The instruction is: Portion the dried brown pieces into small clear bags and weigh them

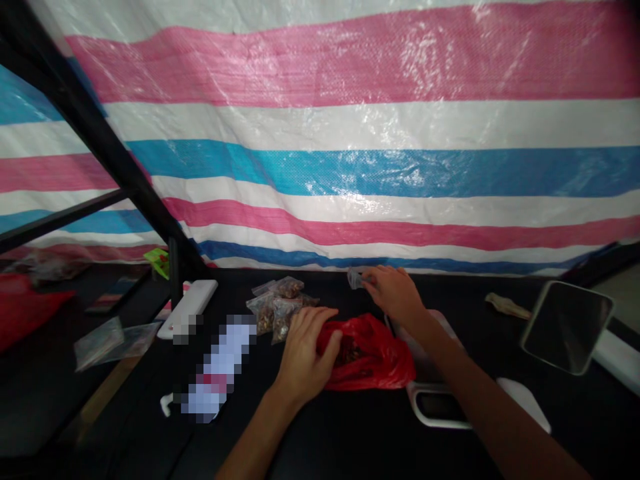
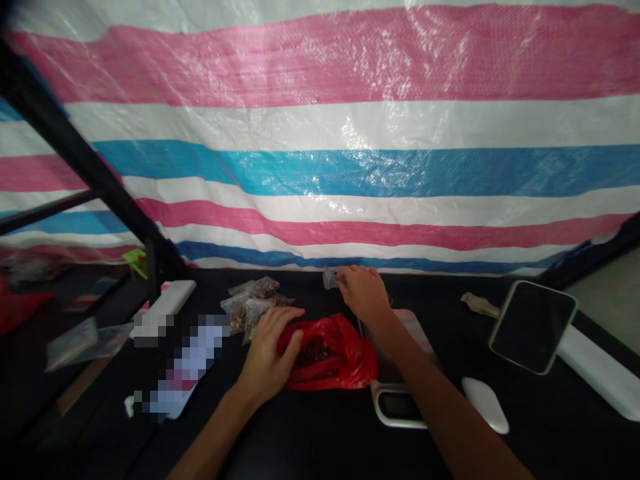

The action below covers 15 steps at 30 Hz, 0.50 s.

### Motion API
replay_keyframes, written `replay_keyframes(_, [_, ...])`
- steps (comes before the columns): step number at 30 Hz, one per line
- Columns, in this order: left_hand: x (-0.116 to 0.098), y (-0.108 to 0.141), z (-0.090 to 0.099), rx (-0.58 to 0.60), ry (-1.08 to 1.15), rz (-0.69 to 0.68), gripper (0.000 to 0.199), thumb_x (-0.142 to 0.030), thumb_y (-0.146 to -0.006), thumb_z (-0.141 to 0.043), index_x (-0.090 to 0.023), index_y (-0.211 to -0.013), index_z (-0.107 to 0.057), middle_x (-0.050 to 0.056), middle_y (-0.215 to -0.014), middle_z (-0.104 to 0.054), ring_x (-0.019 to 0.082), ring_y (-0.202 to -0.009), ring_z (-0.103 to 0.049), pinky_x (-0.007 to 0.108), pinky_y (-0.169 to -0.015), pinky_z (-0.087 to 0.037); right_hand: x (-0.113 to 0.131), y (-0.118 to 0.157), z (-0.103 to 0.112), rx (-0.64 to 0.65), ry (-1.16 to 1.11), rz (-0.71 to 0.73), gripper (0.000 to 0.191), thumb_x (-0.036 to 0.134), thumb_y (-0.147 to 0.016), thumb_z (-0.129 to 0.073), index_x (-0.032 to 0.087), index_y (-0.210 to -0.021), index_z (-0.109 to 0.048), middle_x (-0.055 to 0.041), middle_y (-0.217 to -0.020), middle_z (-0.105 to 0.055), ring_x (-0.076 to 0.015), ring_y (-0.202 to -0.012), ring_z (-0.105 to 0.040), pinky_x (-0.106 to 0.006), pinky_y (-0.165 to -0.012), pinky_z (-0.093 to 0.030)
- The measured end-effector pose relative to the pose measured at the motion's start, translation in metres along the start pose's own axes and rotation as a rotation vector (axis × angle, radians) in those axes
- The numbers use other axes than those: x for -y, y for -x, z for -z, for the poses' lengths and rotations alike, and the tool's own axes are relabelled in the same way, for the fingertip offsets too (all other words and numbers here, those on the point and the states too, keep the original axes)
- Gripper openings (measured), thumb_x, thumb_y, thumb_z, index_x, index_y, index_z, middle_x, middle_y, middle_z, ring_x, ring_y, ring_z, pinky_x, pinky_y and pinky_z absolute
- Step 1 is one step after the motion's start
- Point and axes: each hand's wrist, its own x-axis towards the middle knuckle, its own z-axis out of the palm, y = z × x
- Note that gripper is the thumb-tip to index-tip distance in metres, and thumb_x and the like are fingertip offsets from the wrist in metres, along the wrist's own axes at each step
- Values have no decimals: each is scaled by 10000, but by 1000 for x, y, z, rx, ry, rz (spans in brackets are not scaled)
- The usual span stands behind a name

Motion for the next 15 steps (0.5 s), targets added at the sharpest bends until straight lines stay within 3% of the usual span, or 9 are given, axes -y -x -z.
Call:
replay_keyframes(4, [-1,3,-4,-41,145,124,697,-349,-909,-737,-272,-1542,-456,131,-1459,-559,327,-1357,-488,544,-1161,-399,36,41,16,34,-168,50,177,328,-997,-592,275,-1124,-702,-19,-1087,-775,-223,-1032,-701,-405,-975,-440])
replay_keyframes(6, [-1,4,-7,-54,264,148,678,-357,-920,-726,-280,-1542,-468,129,-1474,-556,317,-1371,-493,530,-1174,-394,53,61,20,94,-240,110,168,375,-999,-594,309,-1110,-702,17,-1094,-779,-199,-1010,-710,-383,-981,-444])
replay_keyframes(8, [-2,4,-8,-64,385,160,475,-362,-953,-688,-268,-1412,-611,116,-1384,-628,295,-1316,-553,481,-1143,-432,60,73,22,169,-315,197,178,442,-998,-601,316,-1067,-706,28,-1108,-778,-203,-1073,-700,-388,-1041,-423])
replay_keyframes(11, [-2,3,-9,-114,534,217,278,-386,-961,-682,-215,-1177,-720,82,-1099,-738,247,-1080,-677,388,-1005,-520,39,79,19,212,-360,255,203,463,-986,-616,328,-1117,-693,26,-1170,-760,-203,-1154,-663,-383,-1093,-389])
replay_keyframes(13, [0,2,-8,-216,565,271,283,-390,-961,-682,-196,-1166,-701,55,-986,-751,213,-944,-702,346,-919,-543,7,77,13,45,-229,89,185,452,-973,-604,329,-1074,-699,29,-1122,-764,-198,-1083,-676,-362,-1027,-423])
replay_keyframes(15, [2,0,-5,-338,513,303,287,-375,-968,-667,-191,-1188,-677,43,-967,-748,191,-879,-701,316,-856,-549,-31,73,6,-71,-149,-82,253,432,-950,-596,275,-1121,-695,-57,-1193,-747,-291,-1162,-643,-474,-1048,-383])
